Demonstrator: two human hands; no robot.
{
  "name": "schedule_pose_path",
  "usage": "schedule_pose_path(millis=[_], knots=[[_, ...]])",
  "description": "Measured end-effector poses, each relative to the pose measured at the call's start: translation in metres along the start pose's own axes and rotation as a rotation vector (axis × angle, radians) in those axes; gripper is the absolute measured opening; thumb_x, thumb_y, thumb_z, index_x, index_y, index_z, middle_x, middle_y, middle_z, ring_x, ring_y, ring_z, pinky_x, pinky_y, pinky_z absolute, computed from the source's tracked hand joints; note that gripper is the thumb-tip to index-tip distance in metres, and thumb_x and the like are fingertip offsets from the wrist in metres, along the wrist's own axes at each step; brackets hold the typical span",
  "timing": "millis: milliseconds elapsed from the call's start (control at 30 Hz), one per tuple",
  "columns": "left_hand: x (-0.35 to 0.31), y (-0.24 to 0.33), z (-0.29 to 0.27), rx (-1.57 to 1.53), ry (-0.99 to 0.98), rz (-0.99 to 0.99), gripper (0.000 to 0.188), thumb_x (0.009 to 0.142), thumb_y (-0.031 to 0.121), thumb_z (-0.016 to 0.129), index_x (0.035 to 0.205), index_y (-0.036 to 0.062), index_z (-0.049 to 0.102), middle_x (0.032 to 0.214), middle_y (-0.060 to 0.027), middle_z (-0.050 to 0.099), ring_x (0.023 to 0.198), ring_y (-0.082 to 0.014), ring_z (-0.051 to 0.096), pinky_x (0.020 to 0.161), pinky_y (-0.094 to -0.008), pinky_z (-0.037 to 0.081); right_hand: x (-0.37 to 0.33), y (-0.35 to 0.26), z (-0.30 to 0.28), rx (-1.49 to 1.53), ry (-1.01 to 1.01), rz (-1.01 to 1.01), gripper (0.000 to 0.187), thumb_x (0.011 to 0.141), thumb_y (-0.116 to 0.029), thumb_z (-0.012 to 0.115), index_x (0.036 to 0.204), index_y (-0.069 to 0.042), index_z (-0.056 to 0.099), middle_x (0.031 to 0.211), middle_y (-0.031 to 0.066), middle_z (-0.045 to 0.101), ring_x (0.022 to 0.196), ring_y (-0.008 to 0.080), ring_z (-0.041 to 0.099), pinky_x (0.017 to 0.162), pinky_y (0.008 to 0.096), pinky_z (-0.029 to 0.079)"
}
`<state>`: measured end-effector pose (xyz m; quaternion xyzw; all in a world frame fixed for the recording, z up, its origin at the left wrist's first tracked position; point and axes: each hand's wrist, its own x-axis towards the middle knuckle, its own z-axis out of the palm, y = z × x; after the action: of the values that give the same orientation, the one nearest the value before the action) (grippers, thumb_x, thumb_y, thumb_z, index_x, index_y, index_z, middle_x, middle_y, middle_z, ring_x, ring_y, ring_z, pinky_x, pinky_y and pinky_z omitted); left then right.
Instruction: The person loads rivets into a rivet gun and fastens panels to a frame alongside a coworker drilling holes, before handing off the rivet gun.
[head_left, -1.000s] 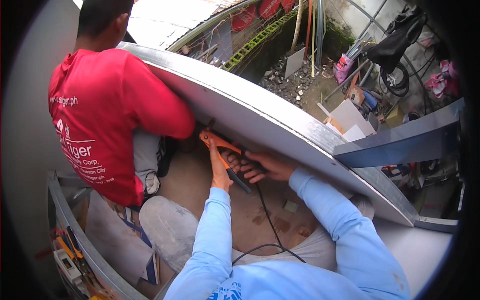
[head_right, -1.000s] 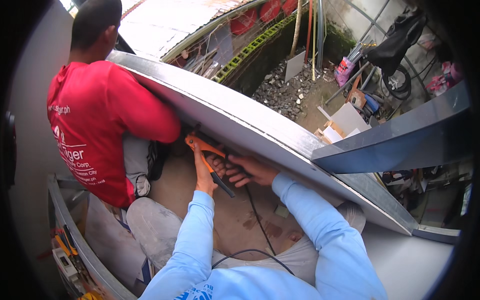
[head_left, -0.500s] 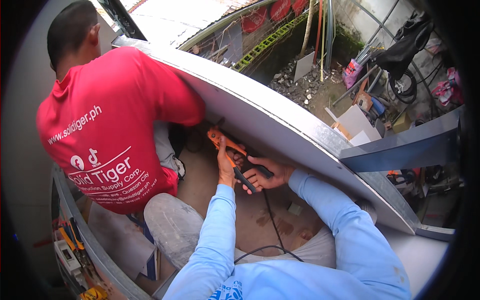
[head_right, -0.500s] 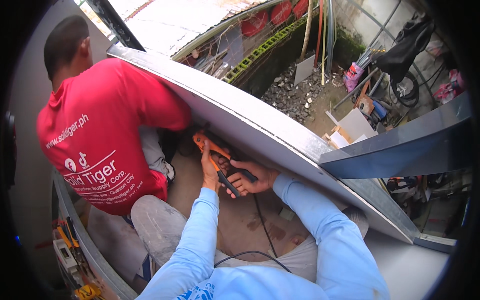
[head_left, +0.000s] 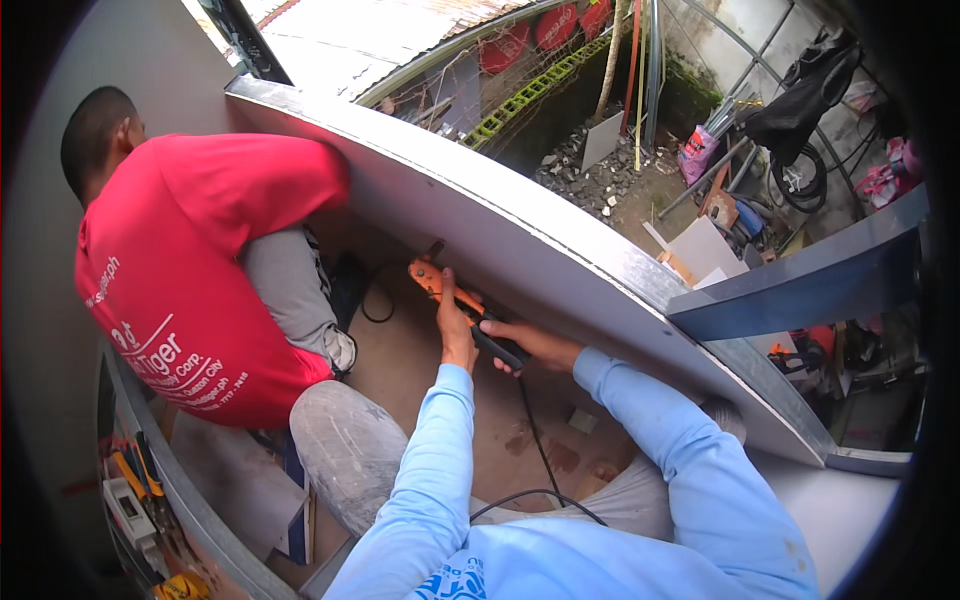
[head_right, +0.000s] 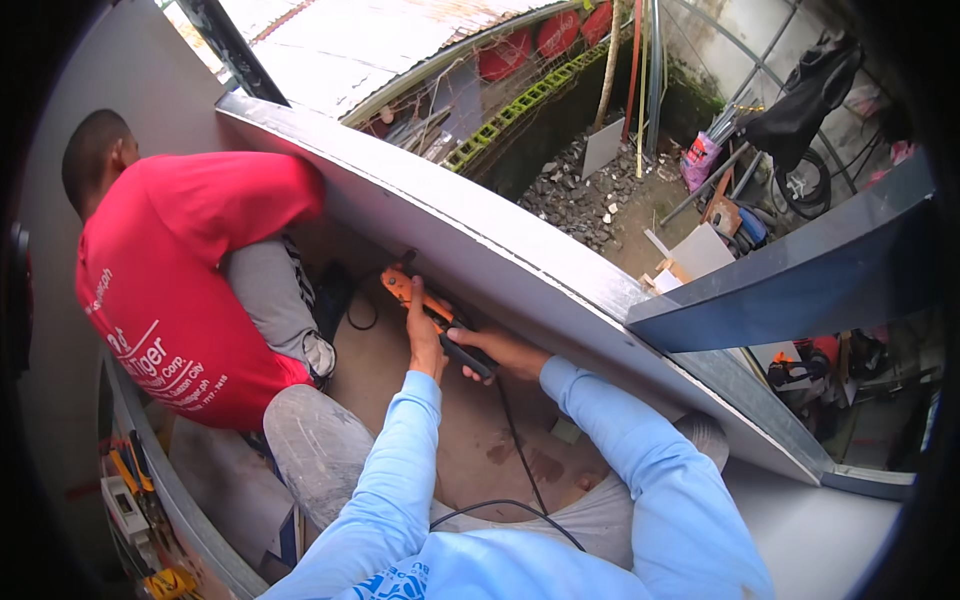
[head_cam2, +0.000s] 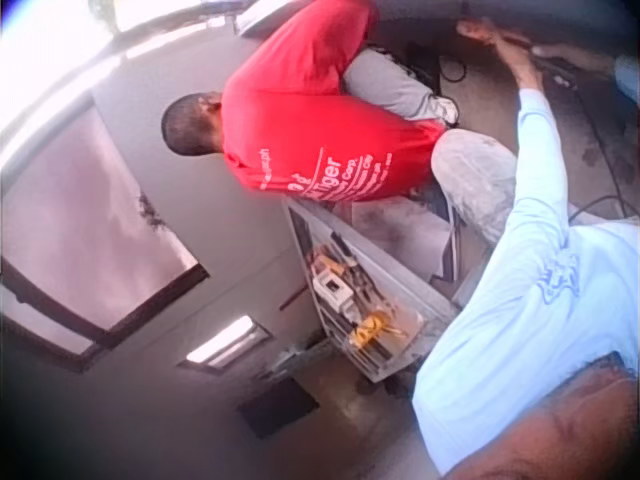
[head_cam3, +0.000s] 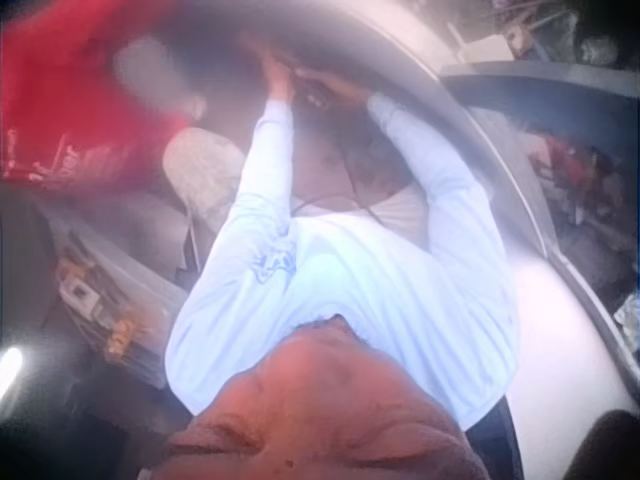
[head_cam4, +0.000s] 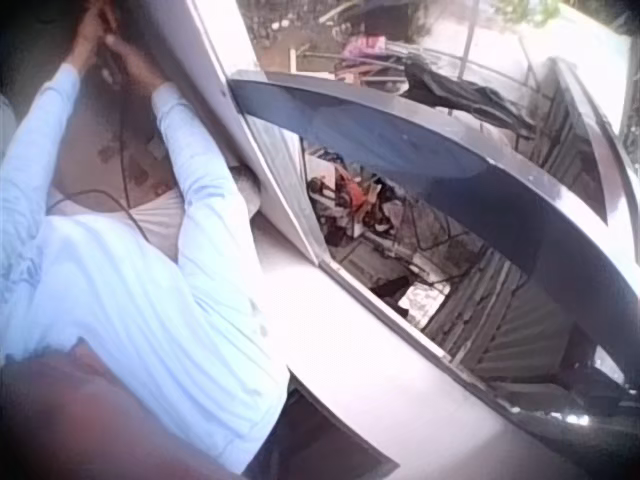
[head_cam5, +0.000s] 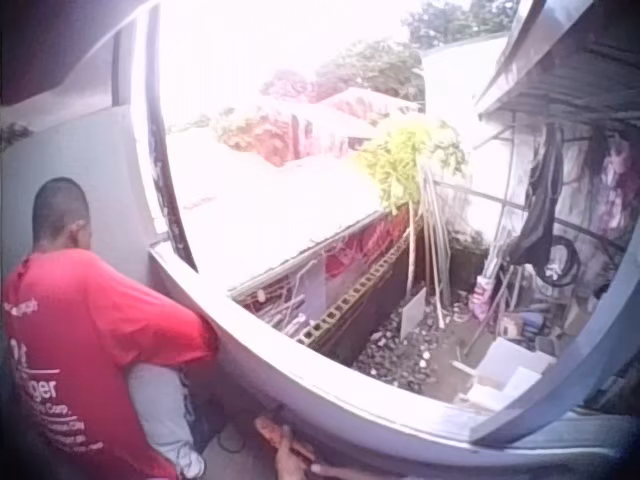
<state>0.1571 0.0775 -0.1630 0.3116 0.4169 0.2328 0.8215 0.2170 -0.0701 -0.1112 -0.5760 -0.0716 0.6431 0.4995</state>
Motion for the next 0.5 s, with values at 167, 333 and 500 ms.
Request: schedule_pose_path(millis=[167, 333, 500], knots=[[-0.023, 0.01, -0.01, 0.298, -0.008, -0.08, 0.06, 0.102, 0.063, 0.068, 0.089, 0.0044, 0.07, 0.074, -0.0055, 0.066, 0.065, -0.0193, 0.064, 0.062, -0.0333, 0.05, 0.015, 0.017, -0.016, -0.154, 0.201, -0.206, 0.051, 0.102, -0.056, 0.071, 0.107, -0.005, 0.07, 0.083, 0.0051, 0.073, 0.073, 0.012, 0.07, 0.064, 0.029, 0.054], [-0.018, 0.061, -0.057, 1.1, -0.004, 0.136, 0.074, 0.097, 0.072, 0.065, 0.077, 0.0015, 0.076, 0.066, -0.0086, 0.07, 0.066, -0.025, 0.069, 0.068, -0.0417, 0.053, 0.001, -0.011, -0.012, -0.149, 0.216, -0.052, 0.048, 0.1, -0.055, 0.073, 0.103, -0.007, 0.069, 0.087, 0.0055, 0.076, 0.078, 0.0125, 0.074, 0.066, 0.0281, 0.055], [-0.026, 0.067, -0.048, 1.134, 0.066, 0.132, 0.084, 0.094, 0.081, 0.061, 0.063, 0.0035, 0.066, 0.058, -0.008, 0.058, 0.063, -0.0225, 0.061, 0.063, -0.0391, 0.045, -0.005, -0.014, -0.029, -0.241, 0.224, -0.091, 0.042, 0.104, -0.05, 0.07, 0.106, -0.008, 0.071, 0.085, 0.0028, 0.077, 0.076, 0.0114, 0.075, 0.066, 0.029, 0.057]])
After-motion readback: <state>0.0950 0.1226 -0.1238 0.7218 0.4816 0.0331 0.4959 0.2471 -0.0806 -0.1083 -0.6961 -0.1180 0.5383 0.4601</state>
